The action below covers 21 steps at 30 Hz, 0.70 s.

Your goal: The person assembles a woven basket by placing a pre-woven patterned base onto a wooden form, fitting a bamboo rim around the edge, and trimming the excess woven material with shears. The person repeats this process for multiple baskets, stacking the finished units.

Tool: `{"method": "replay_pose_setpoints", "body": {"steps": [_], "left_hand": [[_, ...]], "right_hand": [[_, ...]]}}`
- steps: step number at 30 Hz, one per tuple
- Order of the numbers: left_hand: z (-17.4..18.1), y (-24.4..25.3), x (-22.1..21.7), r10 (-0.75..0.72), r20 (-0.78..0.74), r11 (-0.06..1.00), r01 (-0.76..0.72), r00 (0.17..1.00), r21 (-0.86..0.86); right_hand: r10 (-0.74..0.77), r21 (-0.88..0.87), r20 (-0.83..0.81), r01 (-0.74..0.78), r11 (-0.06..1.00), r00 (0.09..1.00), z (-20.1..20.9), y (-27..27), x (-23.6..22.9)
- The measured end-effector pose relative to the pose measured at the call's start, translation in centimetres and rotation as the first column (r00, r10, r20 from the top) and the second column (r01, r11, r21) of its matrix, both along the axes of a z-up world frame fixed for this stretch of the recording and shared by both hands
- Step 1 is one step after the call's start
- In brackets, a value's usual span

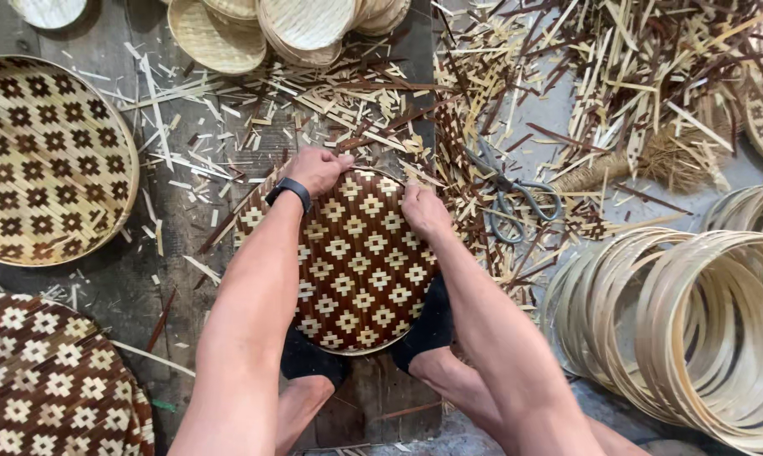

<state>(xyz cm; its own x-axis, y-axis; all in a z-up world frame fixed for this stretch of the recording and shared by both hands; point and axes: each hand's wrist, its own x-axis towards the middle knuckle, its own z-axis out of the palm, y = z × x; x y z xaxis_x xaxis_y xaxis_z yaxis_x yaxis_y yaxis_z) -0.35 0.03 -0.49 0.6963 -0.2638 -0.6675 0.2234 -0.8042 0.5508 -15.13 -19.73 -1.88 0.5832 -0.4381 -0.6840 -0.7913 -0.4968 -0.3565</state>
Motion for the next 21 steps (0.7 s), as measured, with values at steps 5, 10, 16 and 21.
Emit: {"method": "replay_pose_setpoints", "body": {"steps": [5, 10, 16, 21], "left_hand": [[-1.4, 0.7, -0.6, -0.012, 0.100, 0.999, 0.015, 0.995, -0.031], [-2.8, 2.3, -1.9, 0.250, 0.539, 0.923, -0.029, 0.804, -0.385], [-0.8, 9.9, -9.0, 0.081, 0.916, 0.980, -0.200, 0.394, -0.001], [-3.4, 12.3, -10.0, 0.125, 0.325, 0.959, -0.198, 0.937, 0.201]], "right_hand": [[0.114, -0.142, 0.459, -0.054, 0.988, 0.881, 3.0, 3.4, 3.9], [0.469, -0.114, 0.549, -0.494, 0.862, 0.692, 2.9, 8.4, 8.3], [0.705, -0.309, 0.364, -0.635, 0.708, 0.609, 5.8, 9.6, 9.4], [0.684, -0.137, 0.028, -0.675, 0.725, 0.729, 7.7, 10.7, 11.0]]}}
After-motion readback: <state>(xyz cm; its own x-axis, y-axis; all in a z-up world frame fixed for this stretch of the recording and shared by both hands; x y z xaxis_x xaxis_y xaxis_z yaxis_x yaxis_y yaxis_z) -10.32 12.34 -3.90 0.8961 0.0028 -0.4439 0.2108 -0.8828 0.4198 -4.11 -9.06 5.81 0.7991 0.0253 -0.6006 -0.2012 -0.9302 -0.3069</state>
